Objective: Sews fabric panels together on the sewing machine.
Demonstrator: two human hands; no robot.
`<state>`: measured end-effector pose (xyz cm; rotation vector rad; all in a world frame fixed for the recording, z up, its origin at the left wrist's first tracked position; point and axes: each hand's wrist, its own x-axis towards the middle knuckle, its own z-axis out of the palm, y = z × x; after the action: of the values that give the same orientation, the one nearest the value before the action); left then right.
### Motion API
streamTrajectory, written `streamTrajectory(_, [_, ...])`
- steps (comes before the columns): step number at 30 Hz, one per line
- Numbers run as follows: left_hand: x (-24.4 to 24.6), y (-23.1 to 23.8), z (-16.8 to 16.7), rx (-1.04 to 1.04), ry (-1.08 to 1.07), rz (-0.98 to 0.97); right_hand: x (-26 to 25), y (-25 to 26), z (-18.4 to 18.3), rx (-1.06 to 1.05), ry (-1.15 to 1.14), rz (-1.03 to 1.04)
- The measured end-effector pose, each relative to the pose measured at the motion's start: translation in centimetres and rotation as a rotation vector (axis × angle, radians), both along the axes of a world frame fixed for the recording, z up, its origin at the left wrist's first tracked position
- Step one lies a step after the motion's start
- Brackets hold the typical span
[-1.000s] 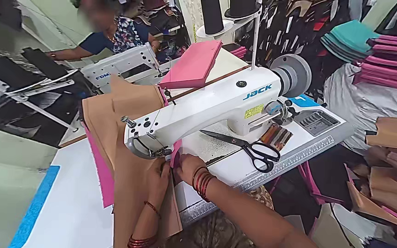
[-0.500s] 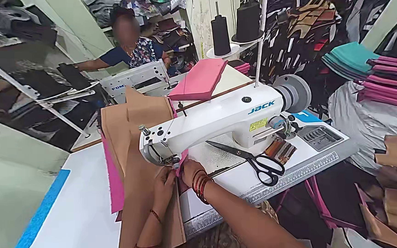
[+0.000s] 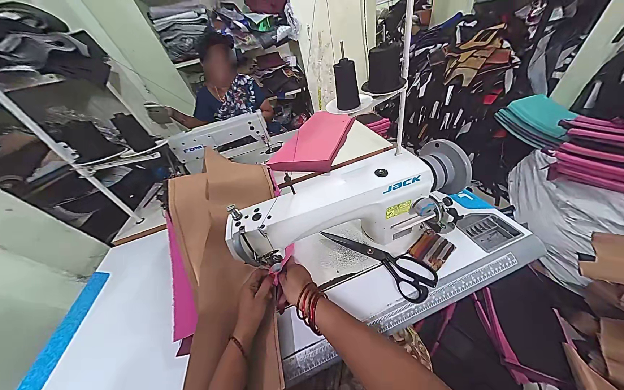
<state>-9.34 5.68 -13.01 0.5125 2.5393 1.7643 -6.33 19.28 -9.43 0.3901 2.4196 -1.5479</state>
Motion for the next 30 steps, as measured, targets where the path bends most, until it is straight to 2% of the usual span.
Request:
streamTrajectory(8, [-0.3, -0.1, -0.5, 0.006, -0.006, -0.017, -0.3, 1.1, -1.8, -0.363, -0.036, -0.053])
streamTrajectory(14, [-0.1, -0.2, -0.3, -0.080, -0.006, -0.023, 0.2, 1.6, -2.6, -0.374, 0.045, -0.049])
streamTrajectory(20, [0.0, -0.1, -0.1, -0.078, 0.038, -0.040, 0.2, 1.9, -2.1, -0.385, -0.034, -0.036])
streamTrajectory(23, [-0.2, -0.2, 0.1, -0.174, 0.061, -0.061, 1.4, 2.6, -1.8, -0.573, 0.113, -0.246])
streamTrajectory(25, [0.0, -0.3, 0.2, -0.266, 0.094, -0.088, 2.1, 3.4, -2.6, -0.814, 0.268, -0.488])
streamTrajectory(27, [0.5, -0.4, 0.4, -0.330, 0.115, -0.105, 2.6, 4.2, -3.1, -1.030, 0.347, -0.603])
streamTrajectory(28, [1.0, -0.6, 0.8, -0.366, 0.114, -0.103, 2.8, 4.3, -3.4, -1.053, 0.382, -0.609])
streamTrajectory(30, [2.6, -1.2, 1.9, -0.498, 0.120, -0.071, 3.6, 3.9, -4.3, -0.919, 0.480, -0.497])
